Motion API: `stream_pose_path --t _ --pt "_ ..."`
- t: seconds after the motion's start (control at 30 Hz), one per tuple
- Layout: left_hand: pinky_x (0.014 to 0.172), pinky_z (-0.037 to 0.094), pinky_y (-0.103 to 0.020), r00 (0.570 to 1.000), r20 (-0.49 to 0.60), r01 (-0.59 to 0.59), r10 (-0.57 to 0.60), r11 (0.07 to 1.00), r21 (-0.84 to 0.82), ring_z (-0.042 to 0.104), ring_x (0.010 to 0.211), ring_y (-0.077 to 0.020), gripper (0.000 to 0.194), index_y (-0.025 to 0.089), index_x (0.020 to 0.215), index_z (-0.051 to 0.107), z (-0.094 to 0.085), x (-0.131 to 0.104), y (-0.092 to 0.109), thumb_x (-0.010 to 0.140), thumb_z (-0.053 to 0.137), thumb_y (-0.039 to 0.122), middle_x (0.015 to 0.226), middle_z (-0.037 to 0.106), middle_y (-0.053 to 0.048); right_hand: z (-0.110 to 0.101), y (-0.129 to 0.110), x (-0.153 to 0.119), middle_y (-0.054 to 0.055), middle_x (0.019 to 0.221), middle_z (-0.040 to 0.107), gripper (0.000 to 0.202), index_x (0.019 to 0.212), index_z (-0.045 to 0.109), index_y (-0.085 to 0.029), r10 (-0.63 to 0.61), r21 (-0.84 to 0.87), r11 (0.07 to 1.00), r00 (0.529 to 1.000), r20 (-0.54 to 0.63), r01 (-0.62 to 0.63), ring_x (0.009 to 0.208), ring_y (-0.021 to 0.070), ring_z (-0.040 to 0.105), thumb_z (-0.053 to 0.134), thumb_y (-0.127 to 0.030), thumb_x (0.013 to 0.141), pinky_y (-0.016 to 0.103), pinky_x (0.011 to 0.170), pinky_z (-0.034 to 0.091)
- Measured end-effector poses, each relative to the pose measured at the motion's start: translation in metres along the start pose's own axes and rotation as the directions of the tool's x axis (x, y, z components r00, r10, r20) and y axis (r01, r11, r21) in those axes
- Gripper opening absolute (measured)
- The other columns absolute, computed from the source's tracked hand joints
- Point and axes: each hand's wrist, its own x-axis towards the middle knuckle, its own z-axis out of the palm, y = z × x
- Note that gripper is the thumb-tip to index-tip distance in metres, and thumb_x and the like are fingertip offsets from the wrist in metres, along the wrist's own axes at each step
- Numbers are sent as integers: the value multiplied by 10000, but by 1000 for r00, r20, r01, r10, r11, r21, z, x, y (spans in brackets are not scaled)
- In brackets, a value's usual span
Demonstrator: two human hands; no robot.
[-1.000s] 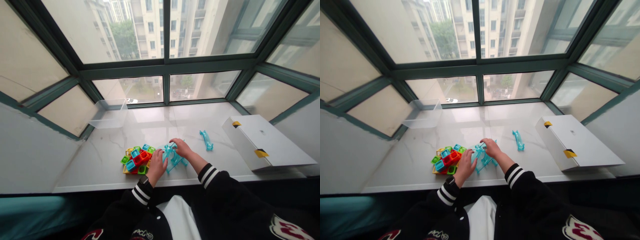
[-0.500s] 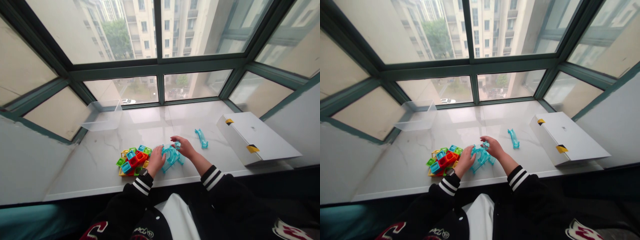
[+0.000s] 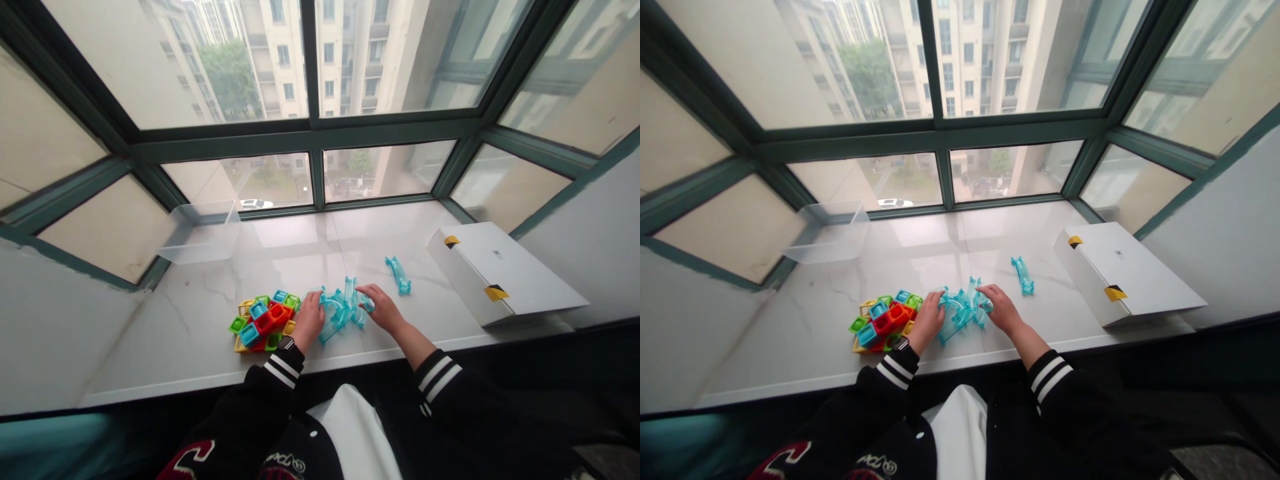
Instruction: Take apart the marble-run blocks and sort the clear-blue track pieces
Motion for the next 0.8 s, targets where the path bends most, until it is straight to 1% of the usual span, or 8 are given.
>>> stream_pose_path --t 0.1,0.27,0.37,0.43,0.5,0.57,0.67,0.8 --pt "1062 533 -424 1000 -15 14 -14 1000 5 630 1192 -247 514 198 1434 527 -8 -1 4 945 442 64 1273 584 -134 10 4 -9 97 1297 657 617 1384 653 -306 -116 -83 988 985 126 127 1230 269 630 550 -37 838 500 1097 541" --pt "1023 548 -451 999 -43 36 -32 996 78 631 1103 -275 335 173 1293 591 -21 -4 7 961 582 222 1196 559 -132 17 11 -25 119 1420 599 712 1407 630 -264 -96 -117 987 992 86 106 1374 289 531 478 10 769 553 1193 451" --pt "1004 550 -468 998 -35 60 -56 989 132 622 1095 -298 267 169 1160 616 -21 -5 7 956 643 339 1161 572 -140 20 8 -40 131 1415 597 596 1426 601 -256 -18 -139 990 1000 10 19 1360 304 542 500 -85 864 573 1196 441" --pt "1002 547 -472 998 -5 68 -68 986 155 628 1095 -305 288 172 1164 614 -17 -7 8 961 643 376 1143 600 -141 25 5 -52 149 1457 572 522 1468 561 -252 23 -174 984 1000 -19 -26 1390 334 522 546 -232 947 592 1200 428" --pt "1038 526 -493 997 11 72 -75 982 173 628 1152 -326 367 171 1253 602 -13 -8 9 970 631 404 1196 627 -160 34 3 -62 168 1544 512 583 1525 505 -246 53 -226 973 998 -17 -55 1468 377 450 599 -408 973 618 1220 389" --pt "1119 463 -543 997 2 70 -72 977 201 578 1294 -369 509 177 1389 557 -10 -10 9 967 637 451 1370 593 -201 44 3 -68 182 1631 425 735 1581 439 -235 76 -278 958 997 0 -73 1533 417 361 644 -544 946 643 1239 341" --pt "1179 390 -589 996 67 49 -65 976 213 457 1456 -422 747 224 1532 467 -9 -12 8 909 703 562 1588 450 -219 53 6 -62 192 1695 333 860 1629 366 -224 93 -322 943 995 17 -83 1561 442 304 640 -639 928 666 1248 296" --pt "1147 442 -548 973 229 5 -42 987 160 494 1442 -418 972 265 1599 397 -11 -15 3 792 815 610 1613 444 -215 57 7 -35 188 1631 433 690 1614 408 -247 109 -308 947 994 24 -96 1501 398 407 472 -607 1030 652 1227 318"
